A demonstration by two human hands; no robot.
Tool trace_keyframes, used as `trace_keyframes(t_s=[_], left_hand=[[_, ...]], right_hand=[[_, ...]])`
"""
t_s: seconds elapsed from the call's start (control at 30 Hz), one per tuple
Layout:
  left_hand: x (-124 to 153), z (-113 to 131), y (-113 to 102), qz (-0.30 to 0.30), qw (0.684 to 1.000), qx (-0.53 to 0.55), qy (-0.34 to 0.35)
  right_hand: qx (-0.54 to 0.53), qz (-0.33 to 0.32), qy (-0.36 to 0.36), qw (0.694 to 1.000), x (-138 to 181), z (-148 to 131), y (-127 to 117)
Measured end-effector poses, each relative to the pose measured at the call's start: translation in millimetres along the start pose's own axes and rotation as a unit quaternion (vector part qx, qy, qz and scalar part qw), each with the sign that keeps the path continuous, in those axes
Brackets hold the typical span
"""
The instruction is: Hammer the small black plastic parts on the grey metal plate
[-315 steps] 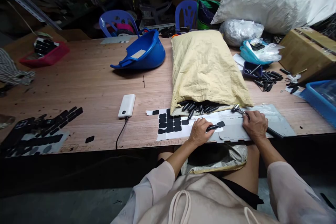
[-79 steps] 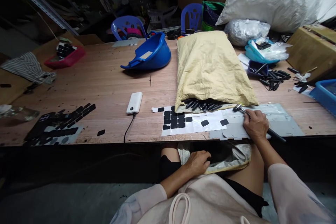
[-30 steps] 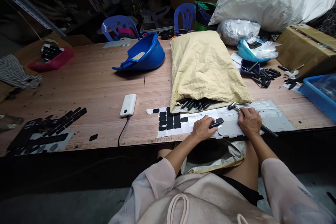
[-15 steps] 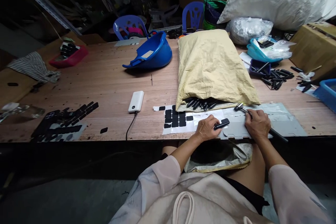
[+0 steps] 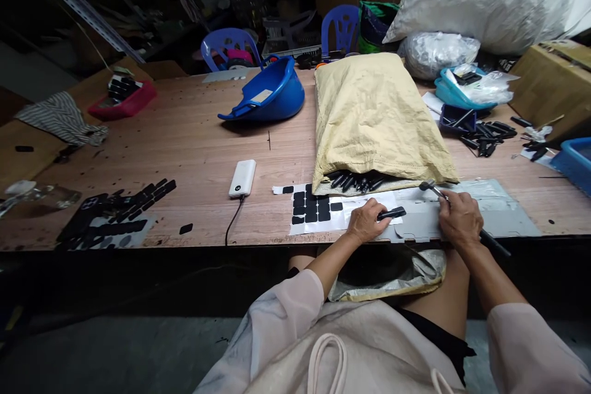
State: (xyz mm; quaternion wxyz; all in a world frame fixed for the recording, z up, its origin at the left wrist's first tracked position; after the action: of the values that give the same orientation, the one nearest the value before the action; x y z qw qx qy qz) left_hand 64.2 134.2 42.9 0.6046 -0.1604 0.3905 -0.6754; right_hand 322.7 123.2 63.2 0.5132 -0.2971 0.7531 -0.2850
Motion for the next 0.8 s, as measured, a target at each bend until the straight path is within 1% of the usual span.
trace_keyframes(t_s=[0.1, 0.17, 0.23, 0.33, 0.43, 0.53, 0.7, 0.8], left_hand=[[-0.1, 0.1, -0.5, -0.002, 1.000, 0.003, -0.006], [0.0, 0.3, -0.5, -0.005, 1.000, 0.006, -0.009], [-0.1, 0.4, -0.2, -0.010, 1.000, 0.007, -0.014], [-0.3, 0.1, -0.3, -0.016, 1.000, 0.001, -0.021], [-0.2, 0.1, -0.3, -0.019, 1.000, -0.006, -0.017], [0.3, 0.1, 0.6, -0.025, 1.000, -0.012, -0.015], [0.5, 0.9, 0.5, -0.019, 1.000, -0.008, -0.019], [0.4, 1.9, -0.7, -0.020, 1.000, -0.008, -0.018]], right_hand=[[-0.094, 0.035, -0.003, 0.995, 14.5, -18.0, -22.4], [-0.152, 0.023, -0.014, 0.988, 29.9, -34.7, -33.3], [-0.180, -0.005, -0.018, 0.984, 45.0, -50.5, -39.2], [-0.193, -0.036, -0.016, 0.980, 59.0, -68.7, -43.6], [-0.210, -0.031, -0.018, 0.977, 63.0, -79.6, -48.5], [-0.199, -0.026, -0.025, 0.979, 67.0, -83.1, -50.2], [-0.154, -0.067, -0.025, 0.985, 73.1, -82.4, -47.4], [-0.167, -0.059, -0.017, 0.984, 70.1, -87.6, -52.3]])
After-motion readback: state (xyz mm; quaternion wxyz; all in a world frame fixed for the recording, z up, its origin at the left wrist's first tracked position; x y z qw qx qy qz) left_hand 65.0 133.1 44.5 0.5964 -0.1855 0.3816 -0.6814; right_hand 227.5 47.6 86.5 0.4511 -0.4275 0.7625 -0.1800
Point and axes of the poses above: each hand's wrist, its own x-axis away from the middle knuckle, its own y-axis out of the palm, z = x × y, the point moved 5 cm from there along -x, towards the middle knuckle, and after that the axes turned 14 degrees about z, right-handed, at the moved point
